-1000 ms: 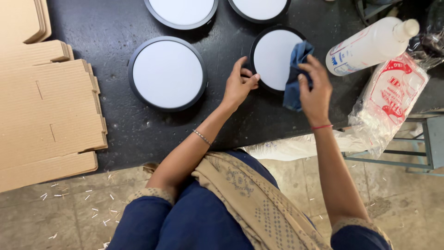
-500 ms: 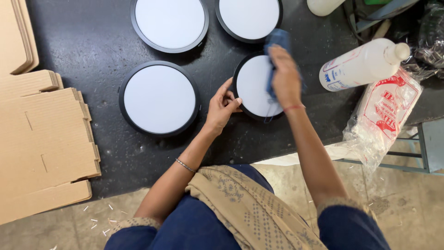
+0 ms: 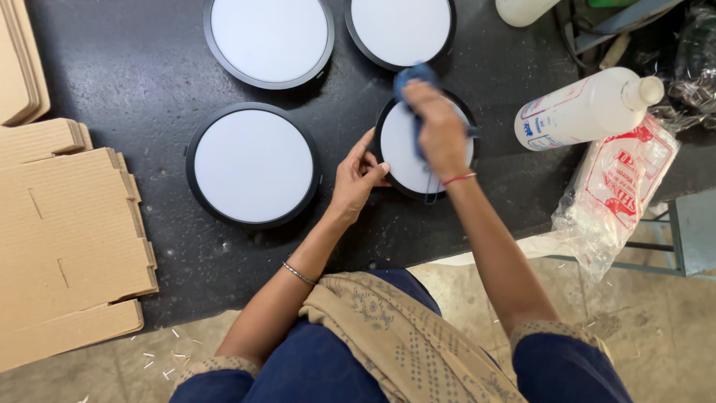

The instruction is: The person folds open a cardboard box, wipes round LED panel lights with a blue cloth, slides each panel into a clear plastic bag, and places the wrapped panels into the box. They also handle a bag of plastic sleeves and a bottle of liquid on the workbench while packing the panels one at a time.

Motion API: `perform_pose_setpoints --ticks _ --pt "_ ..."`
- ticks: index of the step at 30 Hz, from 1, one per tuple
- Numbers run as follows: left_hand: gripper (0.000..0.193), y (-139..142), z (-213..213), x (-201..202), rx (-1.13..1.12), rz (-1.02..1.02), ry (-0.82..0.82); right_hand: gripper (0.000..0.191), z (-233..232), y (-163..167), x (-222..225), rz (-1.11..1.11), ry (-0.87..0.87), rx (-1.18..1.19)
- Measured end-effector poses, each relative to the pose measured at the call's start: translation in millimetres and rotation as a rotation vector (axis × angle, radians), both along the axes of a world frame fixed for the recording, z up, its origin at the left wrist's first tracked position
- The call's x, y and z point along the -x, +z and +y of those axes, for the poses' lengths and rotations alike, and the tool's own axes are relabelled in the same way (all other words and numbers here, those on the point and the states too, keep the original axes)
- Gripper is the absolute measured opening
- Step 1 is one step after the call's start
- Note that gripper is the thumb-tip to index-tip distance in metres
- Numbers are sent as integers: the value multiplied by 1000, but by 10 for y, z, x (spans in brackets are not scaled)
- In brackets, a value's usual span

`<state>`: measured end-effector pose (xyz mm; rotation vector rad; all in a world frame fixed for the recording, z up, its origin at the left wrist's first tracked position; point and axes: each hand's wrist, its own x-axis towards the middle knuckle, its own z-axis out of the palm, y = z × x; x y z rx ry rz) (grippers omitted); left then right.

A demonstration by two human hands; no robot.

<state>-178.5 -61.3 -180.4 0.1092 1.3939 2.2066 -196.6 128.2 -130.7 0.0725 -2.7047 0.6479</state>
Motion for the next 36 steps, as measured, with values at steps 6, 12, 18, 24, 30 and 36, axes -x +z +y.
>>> perform_pose_setpoints --ticks 6,12,18,24,30,36 --pt "77 -39 -29 -15 -2 -14 -8 29 -68 195 -3 106 -81 121" --pt "77 -83 -44 -13 -10 26 -13 32 -189 164 70 68 -106 14" --pt "77 -72 -46 -28 1 1 -4 30 -56 158 -58 102 -203 8" --pt "75 -157 -28 -51 -32 4 4 41 -232 1 -58 153 -216 -34" --pt "58 -209 -75 -82 -237 -173 45 44 -673 104 -543 47 138 31" --pt "52 -143 -4 -80 32 9 156 49 -736 257 -1451 -28 174 -27"
